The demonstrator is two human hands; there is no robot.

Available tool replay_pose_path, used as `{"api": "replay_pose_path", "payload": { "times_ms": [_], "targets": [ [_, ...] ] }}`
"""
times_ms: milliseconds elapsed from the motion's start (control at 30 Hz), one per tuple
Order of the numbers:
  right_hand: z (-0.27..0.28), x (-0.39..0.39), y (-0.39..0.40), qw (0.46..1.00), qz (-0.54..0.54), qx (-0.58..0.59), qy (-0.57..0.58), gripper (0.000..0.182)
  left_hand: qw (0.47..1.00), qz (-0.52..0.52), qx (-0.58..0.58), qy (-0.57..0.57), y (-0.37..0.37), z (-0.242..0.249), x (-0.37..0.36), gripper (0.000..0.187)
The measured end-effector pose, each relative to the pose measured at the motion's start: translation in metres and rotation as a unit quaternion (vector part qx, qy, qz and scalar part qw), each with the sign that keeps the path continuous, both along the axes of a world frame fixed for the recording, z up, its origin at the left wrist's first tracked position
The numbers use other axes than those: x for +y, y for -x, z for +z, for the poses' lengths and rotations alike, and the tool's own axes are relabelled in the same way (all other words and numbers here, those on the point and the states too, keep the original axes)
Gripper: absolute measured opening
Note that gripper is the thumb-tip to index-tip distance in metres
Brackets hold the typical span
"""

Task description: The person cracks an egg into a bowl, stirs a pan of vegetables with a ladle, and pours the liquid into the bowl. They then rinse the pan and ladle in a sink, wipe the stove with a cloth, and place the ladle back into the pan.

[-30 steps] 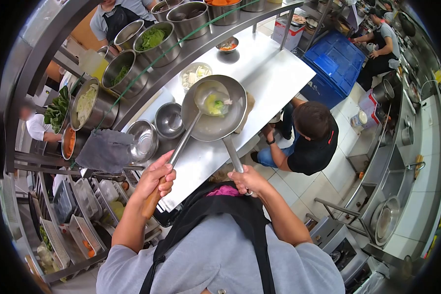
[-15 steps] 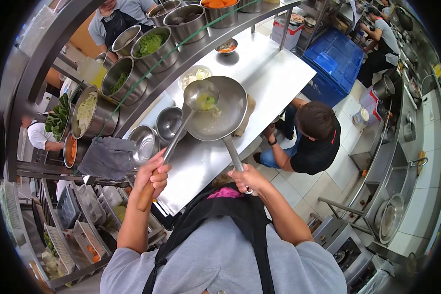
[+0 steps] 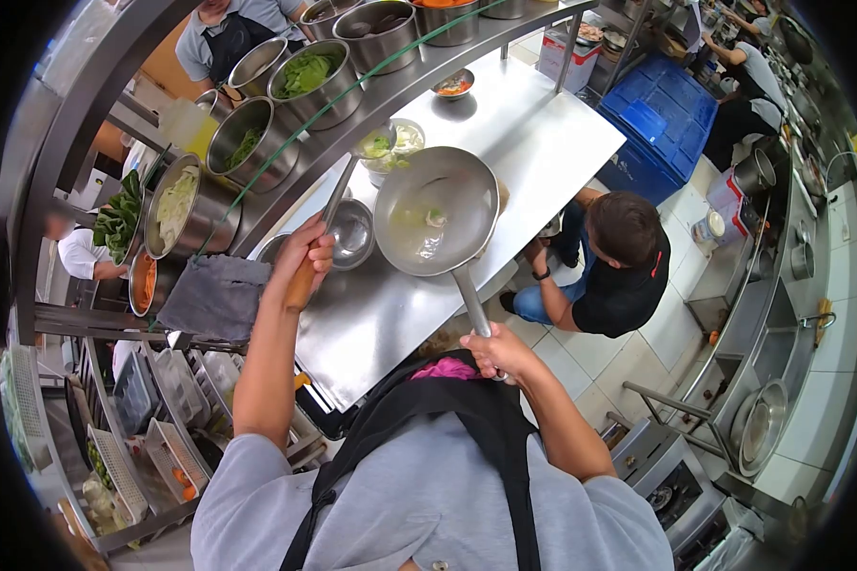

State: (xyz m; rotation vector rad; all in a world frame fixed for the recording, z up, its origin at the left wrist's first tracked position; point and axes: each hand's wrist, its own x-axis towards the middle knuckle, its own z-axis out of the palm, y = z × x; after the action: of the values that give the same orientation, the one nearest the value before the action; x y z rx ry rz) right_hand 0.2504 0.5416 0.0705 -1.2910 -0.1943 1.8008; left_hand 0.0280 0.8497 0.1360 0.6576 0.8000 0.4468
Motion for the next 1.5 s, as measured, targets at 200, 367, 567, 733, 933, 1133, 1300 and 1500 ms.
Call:
{"api": "replay_pose_path", "payload": {
  "times_ms": [200, 367, 567, 733, 933, 1133, 1300, 1500],
  "targets": [
    [0.001, -0.003, 0.001, 1.000, -0.002, -0.001, -0.001, 0.027, 0.974, -0.055, 0.151, -0.160, -0.014, -0.043, 0.017, 0.054],
    [0.002, -0.001, 0.000, 1.000, -0.021, -0.007, 0.004, 0.025, 0.898, -0.095, 0.312, -0.295, -0.017, -0.045, -0.001, 0.061],
    [0.002, -0.001, -0.004, 1.000, -0.020, -0.003, -0.001, 0.026, 0.716, -0.091, 0.347, -0.599, 0.030, -0.054, -0.029, 0.066],
    [0.010, -0.002, -0.004, 1.000, -0.017, 0.007, -0.002, 0.028, 0.762, -0.182, 0.370, -0.499, 0.071, -0.001, -0.075, 0.066],
    [0.019, -0.006, 0.008, 1.000, -0.004, 0.003, 0.004, 0.029, 0.637, -0.184, 0.369, -0.651, 0.087, -0.020, -0.085, 0.069],
    [0.020, -0.017, 0.027, 1.000, -0.005, 0.003, 0.003, 0.028, 0.605, -0.203, 0.385, -0.667, 0.114, -0.028, -0.107, 0.070],
    [0.024, -0.034, 0.052, 1.000, -0.016, -0.008, 0.012, 0.027, 0.659, -0.255, 0.398, -0.585, 0.151, -0.015, -0.133, 0.070],
    [0.016, -0.065, 0.084, 0.999, -0.038, -0.005, 0.031, 0.025, 0.658, -0.293, 0.361, -0.592, 0.200, -0.013, -0.153, 0.068]
  ]
}}
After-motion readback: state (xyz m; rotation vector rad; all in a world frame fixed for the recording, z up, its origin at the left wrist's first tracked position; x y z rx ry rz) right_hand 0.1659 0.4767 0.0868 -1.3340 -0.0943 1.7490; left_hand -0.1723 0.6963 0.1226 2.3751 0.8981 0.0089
